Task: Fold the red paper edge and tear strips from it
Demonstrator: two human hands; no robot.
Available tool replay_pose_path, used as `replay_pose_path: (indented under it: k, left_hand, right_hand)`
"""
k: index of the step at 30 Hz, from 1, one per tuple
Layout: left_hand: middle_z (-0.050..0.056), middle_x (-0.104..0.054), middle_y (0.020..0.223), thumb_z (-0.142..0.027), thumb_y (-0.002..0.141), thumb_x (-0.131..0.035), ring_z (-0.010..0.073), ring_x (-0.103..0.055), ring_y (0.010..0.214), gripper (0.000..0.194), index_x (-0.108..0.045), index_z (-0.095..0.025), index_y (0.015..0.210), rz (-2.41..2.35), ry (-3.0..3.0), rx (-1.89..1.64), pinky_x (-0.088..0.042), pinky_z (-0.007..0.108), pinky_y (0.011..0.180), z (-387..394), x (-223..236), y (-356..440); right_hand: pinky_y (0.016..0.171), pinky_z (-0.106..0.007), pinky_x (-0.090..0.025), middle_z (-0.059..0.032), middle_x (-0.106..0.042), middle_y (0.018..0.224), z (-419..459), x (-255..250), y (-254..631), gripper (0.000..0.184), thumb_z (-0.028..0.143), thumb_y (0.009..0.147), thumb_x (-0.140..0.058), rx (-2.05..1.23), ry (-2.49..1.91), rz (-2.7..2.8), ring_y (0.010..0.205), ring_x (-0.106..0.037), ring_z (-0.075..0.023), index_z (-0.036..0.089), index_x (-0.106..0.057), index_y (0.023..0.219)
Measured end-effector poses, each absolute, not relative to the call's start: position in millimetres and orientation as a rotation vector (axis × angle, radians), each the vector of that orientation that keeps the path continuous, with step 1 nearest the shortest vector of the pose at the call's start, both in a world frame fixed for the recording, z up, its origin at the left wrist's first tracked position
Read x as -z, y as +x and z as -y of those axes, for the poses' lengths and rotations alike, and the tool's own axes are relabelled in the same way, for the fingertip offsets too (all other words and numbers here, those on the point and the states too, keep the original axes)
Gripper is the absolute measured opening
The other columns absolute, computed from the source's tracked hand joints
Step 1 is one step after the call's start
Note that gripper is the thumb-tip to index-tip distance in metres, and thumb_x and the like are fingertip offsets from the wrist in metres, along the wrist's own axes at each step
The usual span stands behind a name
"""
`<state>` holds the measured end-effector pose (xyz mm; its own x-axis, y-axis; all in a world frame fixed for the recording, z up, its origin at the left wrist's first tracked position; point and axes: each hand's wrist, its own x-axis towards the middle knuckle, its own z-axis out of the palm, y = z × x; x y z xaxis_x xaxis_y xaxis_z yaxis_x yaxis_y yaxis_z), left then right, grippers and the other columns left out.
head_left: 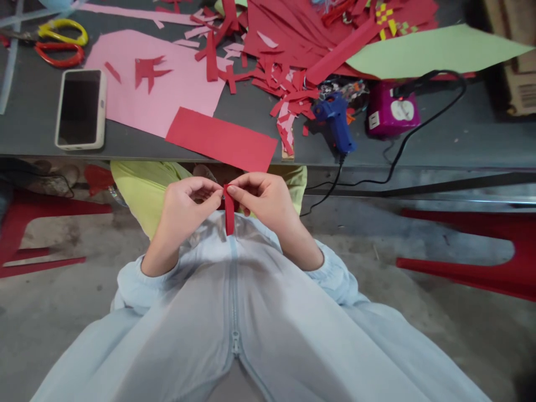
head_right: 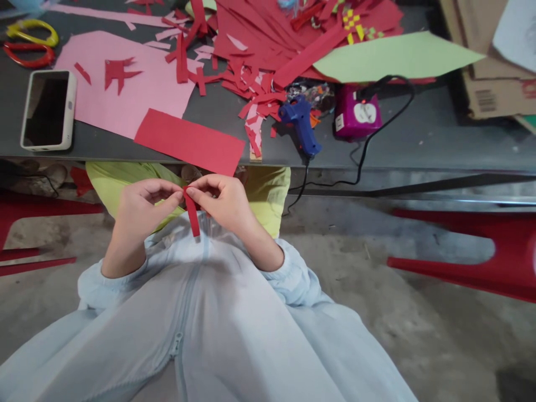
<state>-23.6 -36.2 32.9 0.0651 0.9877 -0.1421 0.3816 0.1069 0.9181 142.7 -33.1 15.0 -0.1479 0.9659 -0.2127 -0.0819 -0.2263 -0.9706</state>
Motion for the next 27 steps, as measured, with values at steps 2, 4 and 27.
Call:
replay_pose_path:
  k: [2, 4, 27]
  left_hand:
    - [-0.001, -0.072, 0.068, -0.026, 0.073, -0.065, 0.0129, -0.066, 0.064, 0.007, -0.071, -0.021, 0.071, -1.479, 1.431, -0.839, -0.055, 0.023, 0.059, 36.4, -32.9, -23.8]
    - [-0.001, -0.072, 0.068, -0.025, 0.073, -0.065, 0.0128, -0.066, 0.064, 0.007, -0.070, -0.021, 0.070, -1.483, 1.440, -0.838, -0.055, 0.023, 0.059, 36.3, -32.6, -24.0]
    - [-0.003, -0.068, 0.059, -0.023, 0.065, -0.064, 0.0082, -0.059, 0.053, 0.007, -0.068, -0.019, 0.061, -1.479, 1.257, -1.162, -0.048, 0.017, 0.050, 36.9, -15.6, -11.9]
  right_hand:
    - [0.042, -0.021, -0.040, 0.0025, -0.066, 0.059, 33.6, -16.4, 141.9, 0.016, 0.034, 0.072, -0.076, -1.506, -1.240, 1.140, 0.046, -0.050, -0.0062, 0.018, -0.072, 0.073]
    - [0.042, -0.021, -0.040, 0.0029, -0.065, 0.058, 33.9, -17.7, 141.3, 0.014, 0.032, 0.073, -0.075, -1.495, -1.252, 1.155, 0.045, -0.049, -0.0062, 0.018, -0.072, 0.073]
    - [0.050, -0.022, -0.042, 0.0028, -0.066, 0.064, 42.4, -10.3, 127.8, 0.011, 0.030, 0.080, -0.068, -1.260, -1.284, 1.209, 0.050, -0.050, -0.0068, 0.020, -0.069, 0.075]
